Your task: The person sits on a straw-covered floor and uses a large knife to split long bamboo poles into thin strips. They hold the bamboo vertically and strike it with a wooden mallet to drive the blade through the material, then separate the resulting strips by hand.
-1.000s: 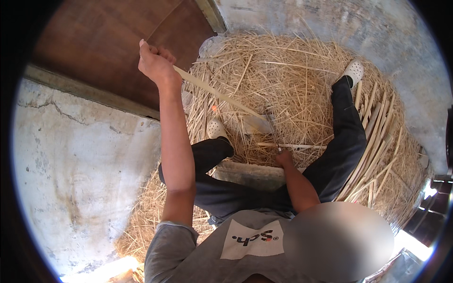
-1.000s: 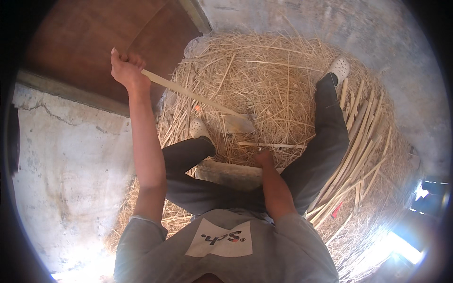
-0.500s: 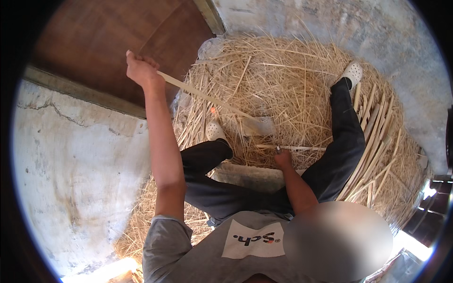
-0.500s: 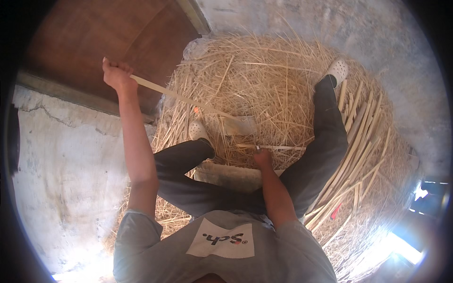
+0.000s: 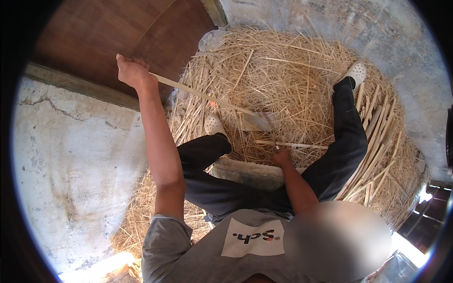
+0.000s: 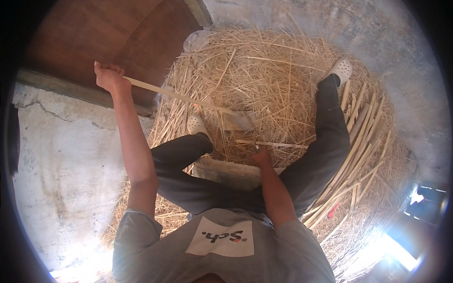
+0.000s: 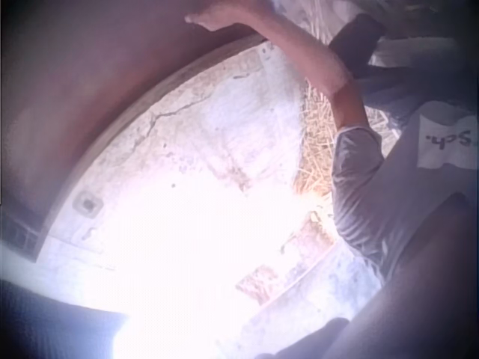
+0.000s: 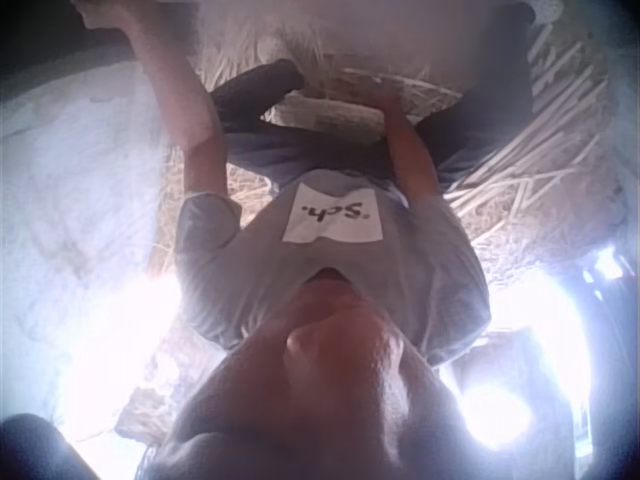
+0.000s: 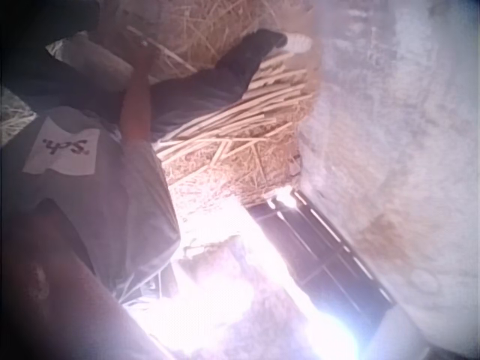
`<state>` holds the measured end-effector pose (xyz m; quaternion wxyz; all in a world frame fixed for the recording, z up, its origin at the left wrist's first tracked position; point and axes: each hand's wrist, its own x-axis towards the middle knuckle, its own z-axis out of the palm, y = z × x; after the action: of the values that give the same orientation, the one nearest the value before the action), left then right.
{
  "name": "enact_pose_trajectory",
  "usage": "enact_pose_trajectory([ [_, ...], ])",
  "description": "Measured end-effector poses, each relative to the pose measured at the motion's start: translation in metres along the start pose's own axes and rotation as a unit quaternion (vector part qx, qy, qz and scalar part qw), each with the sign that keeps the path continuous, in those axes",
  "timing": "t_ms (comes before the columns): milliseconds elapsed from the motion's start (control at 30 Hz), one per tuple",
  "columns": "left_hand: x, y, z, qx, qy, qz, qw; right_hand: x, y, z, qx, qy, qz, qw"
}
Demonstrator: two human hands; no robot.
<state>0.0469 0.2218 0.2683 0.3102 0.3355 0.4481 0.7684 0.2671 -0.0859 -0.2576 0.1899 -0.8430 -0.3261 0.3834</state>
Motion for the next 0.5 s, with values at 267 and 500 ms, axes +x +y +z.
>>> enact_pose_trajectory([
  [267, 0.029, -0.015, -0.029, 0.018, 0.058, -0.005, 0.998, -0.034, -0.064, -0.051, 0.036, -0.061, -0.081, 0.994],
  [500, 0.030, -0.014, -0.027, 0.039, 0.077, -0.013, 0.996, -0.013, -0.026, -0.022, -0.019, -0.052, 0.038, 0.998],
])
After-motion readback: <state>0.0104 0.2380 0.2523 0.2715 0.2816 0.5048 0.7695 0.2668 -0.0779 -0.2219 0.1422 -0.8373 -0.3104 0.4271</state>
